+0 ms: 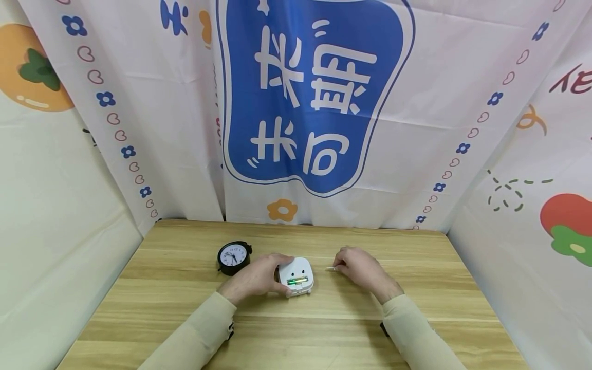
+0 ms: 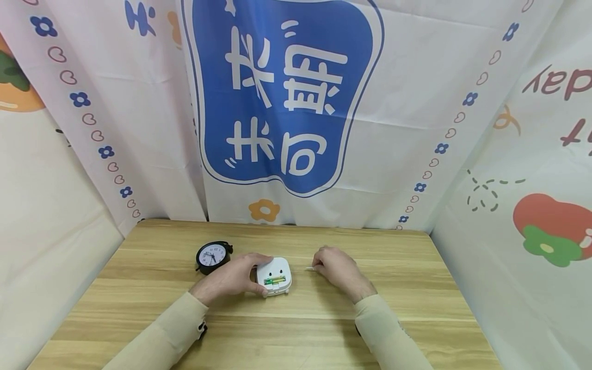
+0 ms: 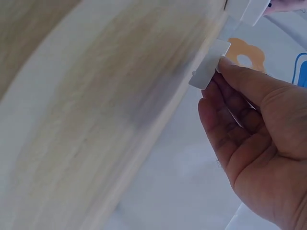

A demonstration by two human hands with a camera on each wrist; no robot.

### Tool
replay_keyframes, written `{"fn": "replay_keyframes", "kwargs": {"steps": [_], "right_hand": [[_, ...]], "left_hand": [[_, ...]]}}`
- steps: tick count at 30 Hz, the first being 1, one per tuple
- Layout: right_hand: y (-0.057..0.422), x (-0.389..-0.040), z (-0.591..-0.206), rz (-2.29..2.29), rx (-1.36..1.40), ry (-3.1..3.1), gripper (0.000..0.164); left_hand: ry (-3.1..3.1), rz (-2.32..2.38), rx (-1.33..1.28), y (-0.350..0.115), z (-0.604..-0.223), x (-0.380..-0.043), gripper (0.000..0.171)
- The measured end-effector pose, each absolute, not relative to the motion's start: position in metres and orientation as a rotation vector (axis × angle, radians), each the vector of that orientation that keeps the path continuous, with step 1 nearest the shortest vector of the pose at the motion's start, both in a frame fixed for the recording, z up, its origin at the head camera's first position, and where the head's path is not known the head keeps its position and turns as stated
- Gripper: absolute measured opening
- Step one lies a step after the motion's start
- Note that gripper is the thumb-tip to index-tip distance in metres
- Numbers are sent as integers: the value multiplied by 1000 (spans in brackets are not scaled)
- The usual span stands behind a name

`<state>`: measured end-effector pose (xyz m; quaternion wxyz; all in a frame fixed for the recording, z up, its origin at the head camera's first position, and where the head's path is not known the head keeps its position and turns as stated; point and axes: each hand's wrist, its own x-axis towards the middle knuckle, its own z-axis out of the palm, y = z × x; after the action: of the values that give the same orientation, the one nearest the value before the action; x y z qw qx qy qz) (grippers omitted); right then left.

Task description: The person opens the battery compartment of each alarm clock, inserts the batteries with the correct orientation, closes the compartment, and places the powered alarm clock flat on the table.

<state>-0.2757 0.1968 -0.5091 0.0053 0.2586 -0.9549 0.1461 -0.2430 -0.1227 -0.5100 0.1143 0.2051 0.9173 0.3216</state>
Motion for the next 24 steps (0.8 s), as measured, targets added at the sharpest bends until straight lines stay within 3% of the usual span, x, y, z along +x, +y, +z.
{"fn": "replay_keyframes", "kwargs": {"steps": [24], "right_hand": [[162,-243,-488,446,1058,-2776,4]], "left_hand": [[2679,948,620,-123,-511,-244,90]]}}
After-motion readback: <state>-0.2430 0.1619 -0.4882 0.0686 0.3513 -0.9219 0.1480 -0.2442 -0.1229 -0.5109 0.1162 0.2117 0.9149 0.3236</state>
